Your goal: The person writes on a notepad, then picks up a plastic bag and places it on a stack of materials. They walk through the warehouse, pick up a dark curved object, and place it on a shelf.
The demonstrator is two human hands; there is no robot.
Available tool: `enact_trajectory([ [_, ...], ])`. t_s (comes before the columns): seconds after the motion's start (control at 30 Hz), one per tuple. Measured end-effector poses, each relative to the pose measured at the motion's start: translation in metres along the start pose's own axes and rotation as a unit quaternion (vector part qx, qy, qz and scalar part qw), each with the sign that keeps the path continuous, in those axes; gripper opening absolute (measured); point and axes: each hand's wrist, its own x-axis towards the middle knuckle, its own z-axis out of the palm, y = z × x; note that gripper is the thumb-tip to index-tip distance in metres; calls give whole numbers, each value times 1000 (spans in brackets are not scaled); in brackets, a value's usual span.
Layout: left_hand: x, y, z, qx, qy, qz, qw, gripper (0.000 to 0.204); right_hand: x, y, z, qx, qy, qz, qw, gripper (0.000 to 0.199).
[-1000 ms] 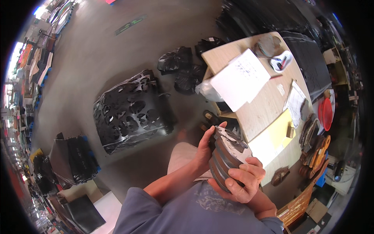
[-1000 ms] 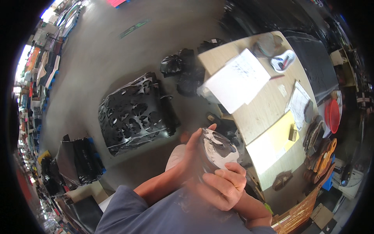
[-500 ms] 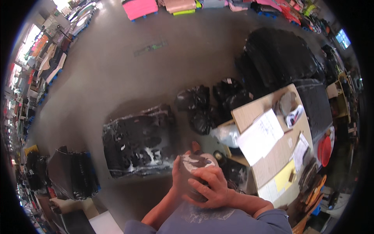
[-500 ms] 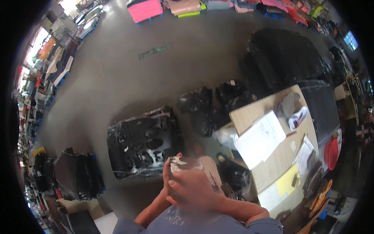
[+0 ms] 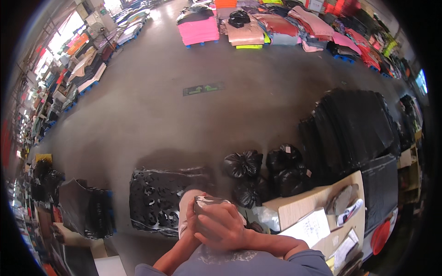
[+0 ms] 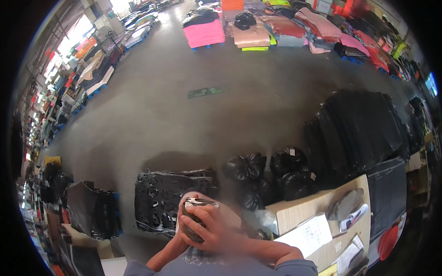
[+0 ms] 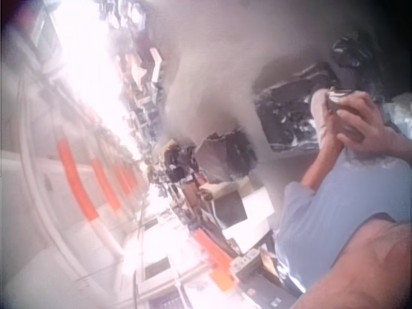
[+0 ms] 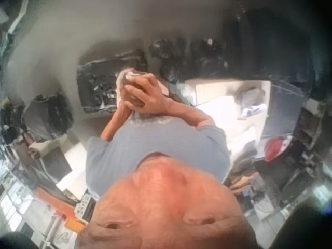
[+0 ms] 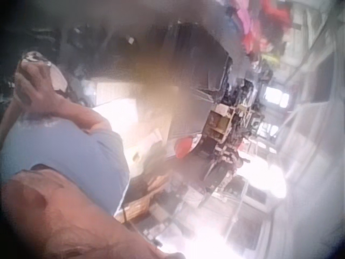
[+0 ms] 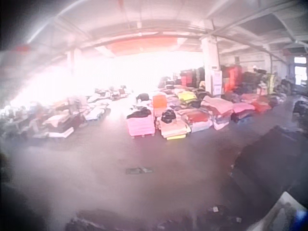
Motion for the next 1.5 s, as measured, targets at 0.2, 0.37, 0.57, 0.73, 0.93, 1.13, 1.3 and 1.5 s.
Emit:
enact_trajectory([
  [0.2,34,31,62,94,-13,28,995,62,44,47,17,28,-14,10,999,58],
  [0.37,96,77,89,140,13,-6,990,62,80,98,40,-22,-29,46,998,55],
  [0.57,220,183,96,199,61,-78,975,55,172,193,96,-154,-82,58,983,63],
  [0.73,313,327,156,160,56,-77,983,52,318,311,192,-219,-113,32,969,64],
  [0.93,355,463,280,145,122,-23,982,54,454,415,274,-74,-133,104,983,56],
  [1.13,444,594,361,36,-44,-35,998,58,573,526,346,-33,-118,10,992,55],
  [1.3,577,705,407,95,-119,93,984,46,672,662,413,69,-116,6,991,50],
  [1.5,693,843,524,69,-33,181,980,47,845,823,499,136,-148,14,979,51],
])
